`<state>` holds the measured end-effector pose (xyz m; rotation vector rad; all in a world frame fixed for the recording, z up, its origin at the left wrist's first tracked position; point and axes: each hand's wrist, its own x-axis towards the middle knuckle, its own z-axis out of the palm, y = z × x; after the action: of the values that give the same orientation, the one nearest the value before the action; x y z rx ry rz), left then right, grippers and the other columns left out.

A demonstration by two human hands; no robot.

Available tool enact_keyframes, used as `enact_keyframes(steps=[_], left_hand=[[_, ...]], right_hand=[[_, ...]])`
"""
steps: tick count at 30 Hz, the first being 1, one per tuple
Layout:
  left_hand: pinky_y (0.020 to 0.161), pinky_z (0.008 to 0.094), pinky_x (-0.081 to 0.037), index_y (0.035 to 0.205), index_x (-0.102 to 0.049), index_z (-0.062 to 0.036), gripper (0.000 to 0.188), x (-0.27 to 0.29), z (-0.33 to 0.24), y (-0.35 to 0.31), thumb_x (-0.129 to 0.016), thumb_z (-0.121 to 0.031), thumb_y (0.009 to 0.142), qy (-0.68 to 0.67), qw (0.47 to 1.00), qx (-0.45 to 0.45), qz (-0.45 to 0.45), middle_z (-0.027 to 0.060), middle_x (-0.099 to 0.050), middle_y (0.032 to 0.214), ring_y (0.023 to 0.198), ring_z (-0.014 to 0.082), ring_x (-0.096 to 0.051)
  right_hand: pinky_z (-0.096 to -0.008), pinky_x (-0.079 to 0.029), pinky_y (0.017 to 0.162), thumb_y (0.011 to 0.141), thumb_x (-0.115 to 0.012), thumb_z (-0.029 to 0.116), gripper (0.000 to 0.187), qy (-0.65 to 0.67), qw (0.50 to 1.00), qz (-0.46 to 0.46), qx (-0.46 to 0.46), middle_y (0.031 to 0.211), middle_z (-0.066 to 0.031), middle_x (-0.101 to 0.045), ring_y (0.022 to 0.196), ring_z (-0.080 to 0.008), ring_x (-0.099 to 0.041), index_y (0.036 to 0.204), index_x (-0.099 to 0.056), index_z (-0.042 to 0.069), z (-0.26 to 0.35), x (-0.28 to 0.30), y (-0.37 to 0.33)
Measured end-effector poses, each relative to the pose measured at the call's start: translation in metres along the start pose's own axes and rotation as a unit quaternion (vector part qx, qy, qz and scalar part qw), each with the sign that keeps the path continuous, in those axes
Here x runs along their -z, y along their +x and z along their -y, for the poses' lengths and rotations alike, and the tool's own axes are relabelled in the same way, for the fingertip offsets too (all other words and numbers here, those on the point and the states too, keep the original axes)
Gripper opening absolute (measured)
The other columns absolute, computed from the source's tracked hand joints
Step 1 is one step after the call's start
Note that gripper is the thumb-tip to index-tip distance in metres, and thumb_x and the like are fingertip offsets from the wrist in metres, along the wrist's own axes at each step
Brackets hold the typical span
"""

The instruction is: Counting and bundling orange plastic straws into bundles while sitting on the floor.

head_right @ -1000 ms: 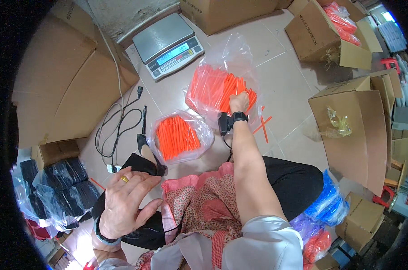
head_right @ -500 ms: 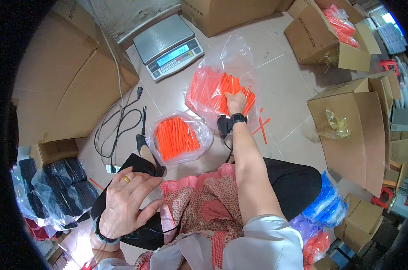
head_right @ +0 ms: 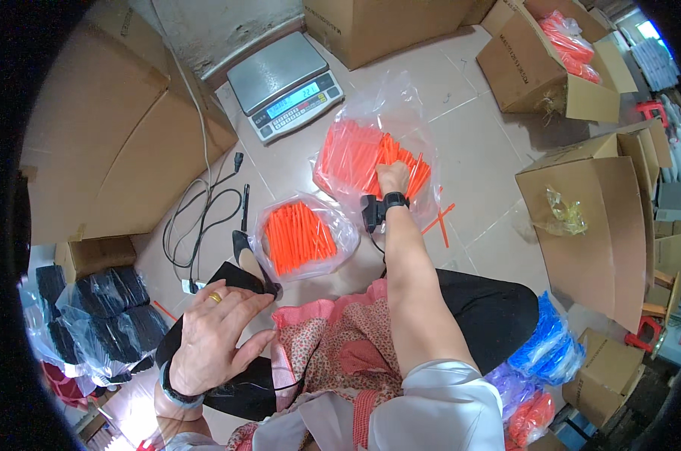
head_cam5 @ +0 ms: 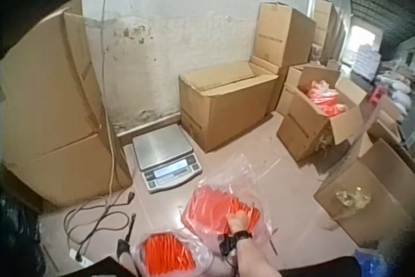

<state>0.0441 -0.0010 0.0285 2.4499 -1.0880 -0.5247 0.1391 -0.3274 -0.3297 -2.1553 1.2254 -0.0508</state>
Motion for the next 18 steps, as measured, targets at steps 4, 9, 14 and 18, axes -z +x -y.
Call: enact_keyframes(steps=[4,9,14,18], left_hand=[[0.091,0.0444,-0.043,0.110,-0.062,-0.0034,0.039,-0.001,-0.002,0.000,-0.070,-0.025,0.079,0.009,1.000,-0.017,-0.006,0.0110,-0.064,0.096,0.093,0.0283,-0.062],[0.091,0.0437,-0.043,0.109,-0.062,-0.0029,0.038,-0.002,0.001,0.001,-0.069,-0.025,0.079,0.005,1.000,-0.010,-0.007,0.0112,-0.063,0.094,0.092,0.0287,-0.062],[0.092,0.0438,-0.043,0.109,-0.062,-0.0029,0.039,-0.001,0.000,0.001,-0.069,-0.026,0.080,0.006,1.000,-0.001,0.003,0.0113,-0.063,0.094,0.092,0.0288,-0.062],[0.092,0.0439,-0.043,0.110,-0.062,-0.0033,0.038,-0.001,-0.001,0.000,-0.069,-0.026,0.080,0.006,1.000,-0.012,-0.002,0.0111,-0.063,0.095,0.093,0.0287,-0.062]], right_hand=[[-0.0431,-0.050,0.073,0.065,-0.069,0.017,0.034,0.077,0.996,0.038,-0.019,0.085,-0.0288,-0.066,0.084,-0.0385,-0.067,0.083,-0.065,-0.011,-0.005,-0.005,0.012],[-0.0460,-0.051,0.085,0.071,-0.068,0.025,0.037,0.034,0.996,0.058,-0.066,0.102,-0.0273,-0.065,0.098,-0.0399,-0.064,0.095,-0.068,-0.004,0.004,-0.007,0.013],[-0.0456,-0.051,0.085,0.070,-0.066,0.028,0.041,0.025,0.995,0.036,-0.085,0.098,-0.0267,-0.066,0.097,-0.0419,-0.063,0.096,-0.068,-0.003,0.004,-0.004,0.007],[-0.0403,-0.051,0.063,0.071,-0.064,0.014,0.038,0.145,0.988,-0.053,0.020,0.077,-0.0213,-0.067,0.071,-0.0306,-0.067,0.098,-0.063,-0.012,-0.009,-0.004,0.010]])
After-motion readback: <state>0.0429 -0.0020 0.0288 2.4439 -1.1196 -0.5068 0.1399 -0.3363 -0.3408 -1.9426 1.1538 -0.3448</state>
